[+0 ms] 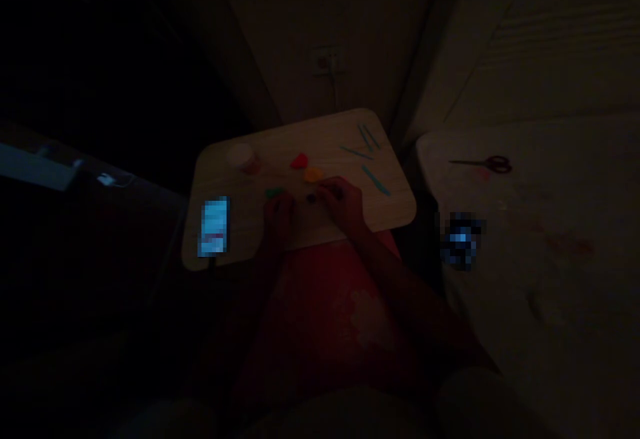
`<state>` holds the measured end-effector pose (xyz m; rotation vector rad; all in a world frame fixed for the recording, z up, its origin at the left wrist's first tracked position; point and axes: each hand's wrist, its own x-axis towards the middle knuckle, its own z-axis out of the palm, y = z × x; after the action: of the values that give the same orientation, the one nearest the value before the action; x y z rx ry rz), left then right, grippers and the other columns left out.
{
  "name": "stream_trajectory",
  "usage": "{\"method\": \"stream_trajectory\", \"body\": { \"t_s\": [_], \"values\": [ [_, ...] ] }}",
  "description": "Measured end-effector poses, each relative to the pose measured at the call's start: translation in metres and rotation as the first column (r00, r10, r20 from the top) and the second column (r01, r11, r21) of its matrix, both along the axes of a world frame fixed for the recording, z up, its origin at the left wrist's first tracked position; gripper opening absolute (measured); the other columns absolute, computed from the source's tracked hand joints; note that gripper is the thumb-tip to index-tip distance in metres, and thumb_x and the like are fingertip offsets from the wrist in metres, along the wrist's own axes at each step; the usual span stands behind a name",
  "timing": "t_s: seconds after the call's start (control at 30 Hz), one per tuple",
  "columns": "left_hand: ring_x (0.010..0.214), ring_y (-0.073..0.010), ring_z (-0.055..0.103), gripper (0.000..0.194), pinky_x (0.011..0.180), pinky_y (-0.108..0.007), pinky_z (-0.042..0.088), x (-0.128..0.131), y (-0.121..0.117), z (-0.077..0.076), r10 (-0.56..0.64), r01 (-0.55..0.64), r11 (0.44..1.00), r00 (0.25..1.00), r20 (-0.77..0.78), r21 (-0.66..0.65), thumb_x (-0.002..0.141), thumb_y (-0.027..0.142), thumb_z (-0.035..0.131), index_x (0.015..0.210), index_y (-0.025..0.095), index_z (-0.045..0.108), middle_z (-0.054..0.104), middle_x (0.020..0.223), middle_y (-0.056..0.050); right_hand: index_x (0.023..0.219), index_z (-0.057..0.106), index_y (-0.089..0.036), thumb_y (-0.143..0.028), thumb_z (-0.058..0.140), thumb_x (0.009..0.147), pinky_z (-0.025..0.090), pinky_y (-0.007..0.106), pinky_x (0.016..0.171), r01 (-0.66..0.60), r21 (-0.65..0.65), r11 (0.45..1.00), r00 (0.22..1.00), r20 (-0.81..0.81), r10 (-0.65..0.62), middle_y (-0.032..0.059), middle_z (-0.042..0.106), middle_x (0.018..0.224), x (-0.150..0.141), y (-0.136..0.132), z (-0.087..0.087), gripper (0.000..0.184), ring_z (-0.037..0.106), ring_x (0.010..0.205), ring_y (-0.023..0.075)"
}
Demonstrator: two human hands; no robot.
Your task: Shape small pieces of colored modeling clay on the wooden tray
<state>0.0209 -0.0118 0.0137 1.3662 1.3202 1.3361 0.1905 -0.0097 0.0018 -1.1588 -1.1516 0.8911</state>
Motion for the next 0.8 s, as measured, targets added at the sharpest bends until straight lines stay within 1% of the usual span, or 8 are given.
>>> {"method": "stream_trajectory", "body": {
  "t_s": [0.07,0.13,0.3,0.4,0.53,0.67,0.73,0.8],
  "values": [
    [0.058,-0.0114,0.042,0.039,0.057,-0.024,0.037,-0.001,0.001,0.000,0.000,0.000,1.000,1.000,-0.013,0.004,0.088,0.036,0.065,0.056,0.019,0.050,0.046,0.057,0.002,0.086,0.073,-0.021,-0.031,0.072,0.083,0.053,0.029,0.064,-0.003,-0.013,1.000,0.999,0.037,0.003,0.0020,0.074,0.076,0.001,-0.001,0.002,0.010,0.068,0.067,0.0157],
    [0.058,-0.0116,0.043,0.040,0.056,-0.024,0.037,-0.001,0.001,-0.001,0.001,-0.001,1.000,1.000,-0.025,0.002,0.089,0.037,0.064,0.056,0.019,0.050,0.046,0.057,0.002,0.091,0.076,-0.021,-0.030,0.071,0.083,0.054,0.030,0.066,-0.005,-0.013,1.000,0.998,0.059,0.006,0.0031,0.076,0.080,0.002,-0.001,0.002,0.013,0.069,0.070,0.0166],
    [0.060,-0.0118,0.045,0.039,0.058,-0.024,0.039,-0.002,0.001,-0.005,0.043,-0.043,0.999,0.998,-0.038,-0.012,0.088,0.039,0.065,0.058,0.019,0.051,0.048,0.059,0.002,0.100,0.078,-0.023,-0.028,0.068,0.085,0.056,0.034,0.081,-0.009,0.051,0.999,0.995,0.104,0.003,0.0060,0.078,0.099,0.004,0.000,-0.001,0.019,0.072,0.089,0.0198],
    [0.060,-0.0116,0.046,0.038,0.059,-0.024,0.039,-0.003,0.001,-0.007,0.033,-0.033,0.999,0.999,-0.024,-0.006,0.088,0.040,0.066,0.059,0.019,0.053,0.050,0.060,0.002,0.102,0.078,-0.024,-0.027,0.064,0.088,0.056,0.034,0.084,-0.015,0.089,0.996,0.992,0.129,0.004,0.0060,0.077,0.102,0.005,0.000,-0.001,0.020,0.071,0.094,0.0200],
    [0.059,-0.0112,0.045,0.040,0.057,-0.023,0.037,-0.003,0.002,-0.006,0.009,-0.009,1.000,1.000,-0.025,-0.004,0.088,0.042,0.065,0.058,0.019,0.052,0.048,0.059,0.002,0.100,0.077,-0.023,-0.028,0.063,0.088,0.055,0.034,0.083,-0.005,0.115,0.993,0.990,0.140,-0.012,0.0062,0.075,0.101,0.006,0.000,0.000,0.019,0.070,0.093,0.0198],
    [0.060,-0.0122,0.045,0.042,0.057,-0.024,0.038,-0.003,0.002,-0.008,0.022,-0.023,1.000,0.999,-0.024,-0.019,0.088,0.046,0.067,0.060,0.019,0.052,0.048,0.060,0.002,0.101,0.078,-0.023,-0.031,0.070,0.085,0.055,0.034,0.080,0.000,0.079,0.997,0.991,0.135,-0.011,0.0060,0.075,0.097,0.005,0.001,-0.002,0.019,0.070,0.088,0.0200],
    [0.060,-0.0124,0.045,0.041,0.057,-0.024,0.038,-0.004,0.002,-0.010,0.026,-0.026,1.000,1.000,-0.011,-0.015,0.087,0.046,0.068,0.060,0.019,0.053,0.048,0.060,0.002,0.100,0.078,-0.023,-0.033,0.068,0.087,0.055,0.034,0.079,-0.007,0.063,0.998,0.993,0.122,-0.001,0.0063,0.076,0.099,0.005,0.000,-0.003,0.019,0.070,0.088,0.0199],
    [0.060,-0.0121,0.044,0.040,0.057,-0.024,0.037,-0.004,0.003,-0.011,0.018,-0.018,1.000,1.000,0.003,-0.004,0.087,0.045,0.067,0.060,0.019,0.053,0.049,0.061,0.002,0.105,0.077,-0.023,-0.033,0.066,0.088,0.056,0.033,0.077,-0.017,0.046,0.999,0.995,0.102,0.012,0.0056,0.076,0.096,0.005,0.000,-0.003,0.022,0.070,0.083,0.0188]
  ]
}}
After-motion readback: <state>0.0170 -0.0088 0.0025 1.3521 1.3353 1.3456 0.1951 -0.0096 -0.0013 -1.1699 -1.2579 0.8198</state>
